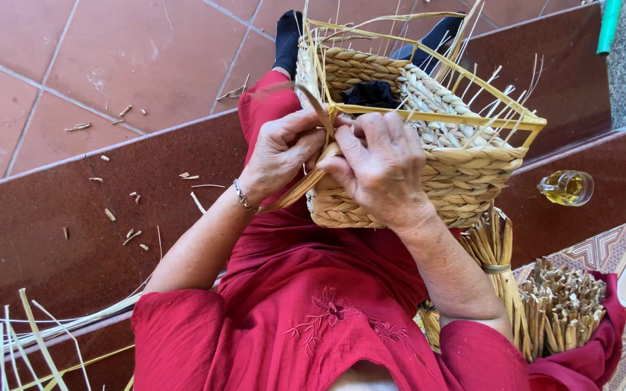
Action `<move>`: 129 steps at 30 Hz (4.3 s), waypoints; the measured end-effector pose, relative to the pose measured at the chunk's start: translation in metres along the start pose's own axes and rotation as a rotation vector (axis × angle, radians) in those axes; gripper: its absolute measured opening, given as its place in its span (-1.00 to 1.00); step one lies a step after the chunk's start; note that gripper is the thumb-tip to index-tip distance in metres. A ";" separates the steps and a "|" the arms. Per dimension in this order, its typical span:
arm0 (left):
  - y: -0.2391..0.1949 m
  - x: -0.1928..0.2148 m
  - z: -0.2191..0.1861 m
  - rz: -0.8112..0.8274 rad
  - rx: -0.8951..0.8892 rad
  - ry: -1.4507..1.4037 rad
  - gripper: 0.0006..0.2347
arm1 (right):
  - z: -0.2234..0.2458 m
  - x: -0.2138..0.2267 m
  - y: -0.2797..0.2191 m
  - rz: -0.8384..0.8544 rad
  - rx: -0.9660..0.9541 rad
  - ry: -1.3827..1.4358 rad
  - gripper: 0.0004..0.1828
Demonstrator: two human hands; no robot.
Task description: The person weaves a rectangular basket by hand, interlacing dried palm strips through a rigid frame. They repeatedly pull strips through the weave, tighten them, and rotate the basket to continue the pattern.
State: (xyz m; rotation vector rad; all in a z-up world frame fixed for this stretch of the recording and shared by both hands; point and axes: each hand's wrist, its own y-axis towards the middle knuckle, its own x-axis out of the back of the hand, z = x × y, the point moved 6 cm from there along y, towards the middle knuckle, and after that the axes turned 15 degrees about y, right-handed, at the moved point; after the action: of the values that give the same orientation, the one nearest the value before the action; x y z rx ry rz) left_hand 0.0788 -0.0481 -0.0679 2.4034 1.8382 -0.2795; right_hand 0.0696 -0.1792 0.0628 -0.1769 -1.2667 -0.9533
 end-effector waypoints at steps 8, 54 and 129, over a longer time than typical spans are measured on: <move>-0.003 -0.003 -0.009 -0.068 0.035 -0.216 -0.77 | 0.006 -0.010 0.000 -0.026 -0.041 -0.079 -0.32; -0.020 0.004 0.001 -0.159 0.007 -0.549 -0.80 | -0.027 0.010 -0.029 -0.044 -0.312 0.451 -0.77; -0.098 -0.064 -0.101 -0.133 -0.559 1.055 -0.62 | 0.012 0.034 -0.131 -0.266 -0.243 0.705 -0.69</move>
State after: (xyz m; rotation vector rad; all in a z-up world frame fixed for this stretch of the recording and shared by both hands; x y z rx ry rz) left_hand -0.0234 -0.0629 0.0475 2.1042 1.9460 1.5374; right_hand -0.0297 -0.2702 0.0474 0.1401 -0.5286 -1.2549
